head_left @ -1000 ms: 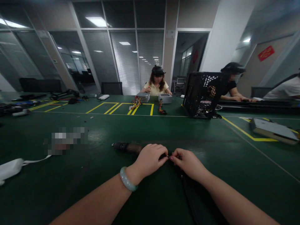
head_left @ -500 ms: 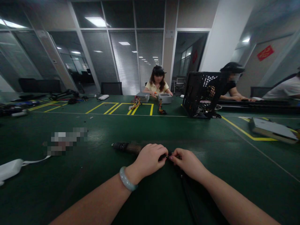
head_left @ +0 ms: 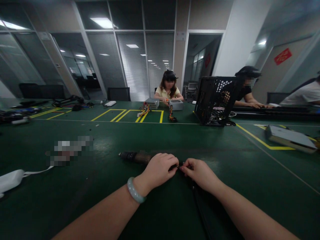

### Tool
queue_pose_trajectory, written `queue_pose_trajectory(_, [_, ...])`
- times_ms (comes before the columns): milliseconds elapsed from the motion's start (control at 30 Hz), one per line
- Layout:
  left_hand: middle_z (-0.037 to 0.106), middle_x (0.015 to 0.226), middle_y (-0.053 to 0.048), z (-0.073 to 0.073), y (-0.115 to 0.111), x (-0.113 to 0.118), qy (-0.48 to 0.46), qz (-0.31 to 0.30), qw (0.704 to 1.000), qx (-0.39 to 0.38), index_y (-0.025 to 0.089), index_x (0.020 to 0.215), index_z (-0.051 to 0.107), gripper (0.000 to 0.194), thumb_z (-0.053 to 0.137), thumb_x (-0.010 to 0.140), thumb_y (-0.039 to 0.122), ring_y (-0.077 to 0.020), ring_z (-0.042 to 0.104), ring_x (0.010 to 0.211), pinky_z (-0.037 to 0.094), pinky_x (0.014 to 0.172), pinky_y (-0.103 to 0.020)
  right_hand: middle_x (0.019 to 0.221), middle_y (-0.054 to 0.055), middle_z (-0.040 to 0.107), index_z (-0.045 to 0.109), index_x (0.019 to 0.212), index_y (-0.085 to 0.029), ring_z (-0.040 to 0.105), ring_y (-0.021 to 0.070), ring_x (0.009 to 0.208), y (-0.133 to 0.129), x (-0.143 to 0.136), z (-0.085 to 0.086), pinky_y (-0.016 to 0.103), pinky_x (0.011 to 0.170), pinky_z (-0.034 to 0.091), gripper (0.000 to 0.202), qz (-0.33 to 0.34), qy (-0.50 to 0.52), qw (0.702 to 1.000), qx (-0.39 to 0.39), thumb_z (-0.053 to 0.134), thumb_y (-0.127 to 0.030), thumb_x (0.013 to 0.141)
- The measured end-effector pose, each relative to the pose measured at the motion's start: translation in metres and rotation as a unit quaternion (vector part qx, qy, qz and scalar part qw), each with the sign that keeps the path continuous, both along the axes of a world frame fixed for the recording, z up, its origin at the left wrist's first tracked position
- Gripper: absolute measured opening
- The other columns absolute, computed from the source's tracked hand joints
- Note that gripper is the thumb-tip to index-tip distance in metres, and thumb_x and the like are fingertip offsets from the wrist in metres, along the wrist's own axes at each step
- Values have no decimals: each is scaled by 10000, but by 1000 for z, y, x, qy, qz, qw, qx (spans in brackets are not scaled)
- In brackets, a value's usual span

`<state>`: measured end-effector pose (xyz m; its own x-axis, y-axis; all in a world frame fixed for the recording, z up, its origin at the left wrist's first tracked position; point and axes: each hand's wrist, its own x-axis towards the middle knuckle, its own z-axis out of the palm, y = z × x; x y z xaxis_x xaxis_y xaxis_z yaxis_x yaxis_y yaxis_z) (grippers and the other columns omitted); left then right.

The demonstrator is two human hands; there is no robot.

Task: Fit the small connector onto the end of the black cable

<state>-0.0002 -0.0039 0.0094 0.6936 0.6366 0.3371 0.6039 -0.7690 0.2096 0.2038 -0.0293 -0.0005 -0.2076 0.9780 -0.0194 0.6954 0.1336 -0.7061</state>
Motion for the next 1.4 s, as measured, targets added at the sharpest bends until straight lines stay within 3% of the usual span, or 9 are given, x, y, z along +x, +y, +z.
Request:
queue_pose_trajectory(200, [641,971,-11,-1,1,0,-7,7,1000,3,214,974,597,144,621,862,301,-185,595,890,440,799,-338,724,-3,685,656,810,-192,588,120,600,0,0,0,214,528,368,238,-2,12,1000,-8,547,-393,878])
queue_pose_trajectory(500, [641,997,16,-2,1,0,-6,-1,1000,4,233,986,602,143,605,847,198,-173,588,917,432,814,-334,719,8,684,634,839,-177,580,108,536,1,4,-1,198,478,387,234,0,40,998,-39,552,-393,874])
queue_pose_trajectory(700, [638,960,-8,-3,1,0,-2,16,1000,10,204,981,590,169,637,839,284,-189,589,879,440,776,-341,716,6,679,626,845,-174,582,102,527,2,6,-1,188,459,388,238,12,49,998,-49,553,-398,878])
queue_pose_trajectory(933, [635,995,-11,-5,2,0,-1,-6,1000,15,213,968,602,109,583,861,209,-185,588,908,440,813,-349,705,-1,677,631,836,-180,589,106,530,1,5,0,192,475,393,226,15,40,998,-44,569,-395,870])
queue_pose_trajectory(1133, [634,965,-14,-5,2,1,-1,12,1000,12,203,985,601,125,577,882,270,-184,593,882,453,790,-352,715,-2,683,643,839,-189,594,111,546,0,3,1,196,484,388,218,12,30,999,-39,570,-393,866])
queue_pose_trajectory(1400, [637,1009,-14,-2,1,0,-3,-15,1000,3,217,985,614,116,555,912,286,-178,596,924,443,834,-344,708,-9,682,641,831,-196,586,110,553,1,3,-2,200,493,376,221,16,31,999,-25,556,-396,869])
